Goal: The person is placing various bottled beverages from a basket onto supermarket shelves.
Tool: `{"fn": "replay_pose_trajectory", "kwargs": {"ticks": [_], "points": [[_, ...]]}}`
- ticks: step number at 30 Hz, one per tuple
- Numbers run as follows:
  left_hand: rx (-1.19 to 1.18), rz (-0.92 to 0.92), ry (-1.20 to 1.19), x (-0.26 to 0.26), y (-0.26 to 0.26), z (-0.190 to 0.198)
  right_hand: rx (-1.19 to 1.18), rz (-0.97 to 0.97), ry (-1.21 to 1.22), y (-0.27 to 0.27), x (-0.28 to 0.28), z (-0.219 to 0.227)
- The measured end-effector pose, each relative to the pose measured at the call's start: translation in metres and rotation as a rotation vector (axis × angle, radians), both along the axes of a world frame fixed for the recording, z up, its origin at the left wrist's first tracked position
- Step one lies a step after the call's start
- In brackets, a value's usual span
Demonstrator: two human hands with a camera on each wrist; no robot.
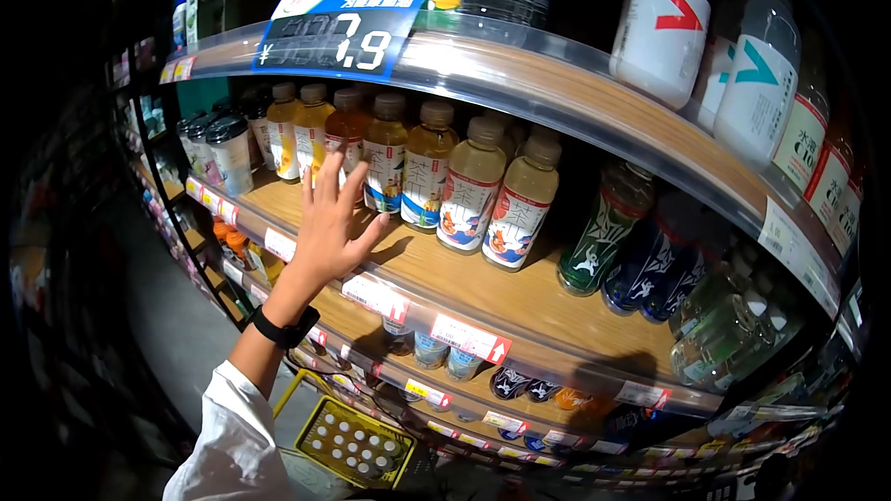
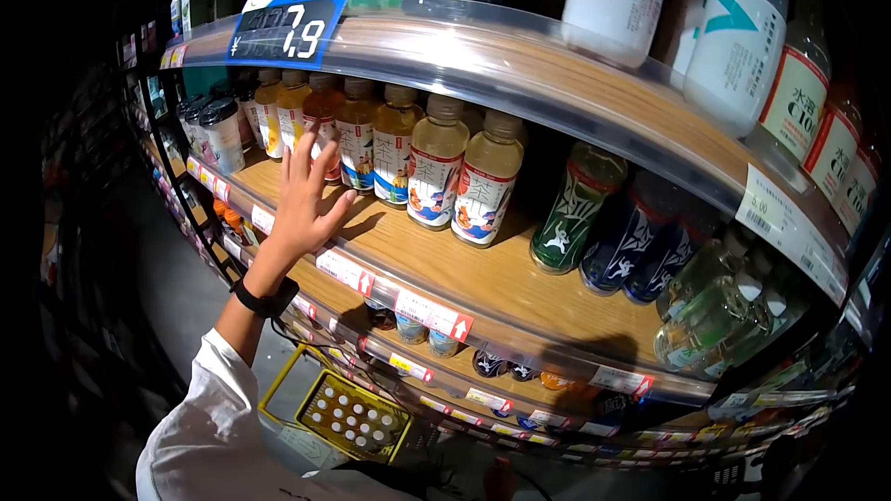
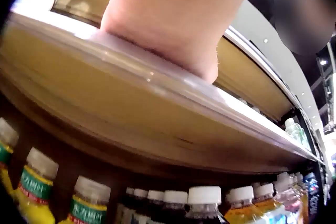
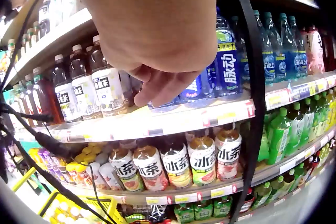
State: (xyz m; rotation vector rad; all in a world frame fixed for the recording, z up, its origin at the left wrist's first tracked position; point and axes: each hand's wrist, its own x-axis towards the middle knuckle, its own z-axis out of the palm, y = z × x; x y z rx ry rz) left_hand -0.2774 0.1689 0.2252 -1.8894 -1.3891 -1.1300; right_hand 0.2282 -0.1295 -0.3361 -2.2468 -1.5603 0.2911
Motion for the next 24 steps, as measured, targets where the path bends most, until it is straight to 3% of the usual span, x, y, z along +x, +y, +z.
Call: {"fn": "replay_pose_trajectory", "kwargs": {"ticks": [2,4,7,10,12,14,16,18,20,22,24], "points": [[0.011,-0.002,0.037,-0.001,-0.001,-0.001,-0.146,0.002,-0.106,-0.011,0.013,0.005],[0.020,-0.071,-0.001,-0.003,0.002,-0.001,-0.168,0.070,-0.064,-0.019,0.000,0.058],[0.062,-0.107,-0.006,-0.002,0.002,-0.002,0.269,0.056,0.139,0.017,-0.038,0.130],[0.079,-0.142,-0.016,-0.003,0.003,-0.004,0.632,0.149,0.276,0.056,-0.078,0.215],[0.077,-0.169,-0.067,-0.002,0.002,-0.005,0.582,0.199,0.310,0.065,-0.109,0.294],[0.090,-0.187,-0.094,-0.002,-0.002,-0.002,0.564,0.269,0.740,0.078,-0.161,0.390],[0.109,-0.218,-0.117,-0.002,0.000,-0.005,0.966,0.554,0.562,0.108,-0.196,0.434],[0.127,-0.246,-0.127,-0.002,0.003,-0.008,0.712,0.551,0.222,0.122,-0.202,0.481],[0.134,-0.282,-0.166,-0.002,0.005,-0.010,0.846,0.667,0.214,0.142,-0.237,0.532],[0.158,-0.310,-0.175,-0.002,0.003,-0.008,0.839,0.588,0.177,0.153,-0.273,0.583],[0.148,-0.303,-0.184,-0.002,0.003,-0.007,0.873,0.544,-0.018,0.173,-0.296,0.625]]}}
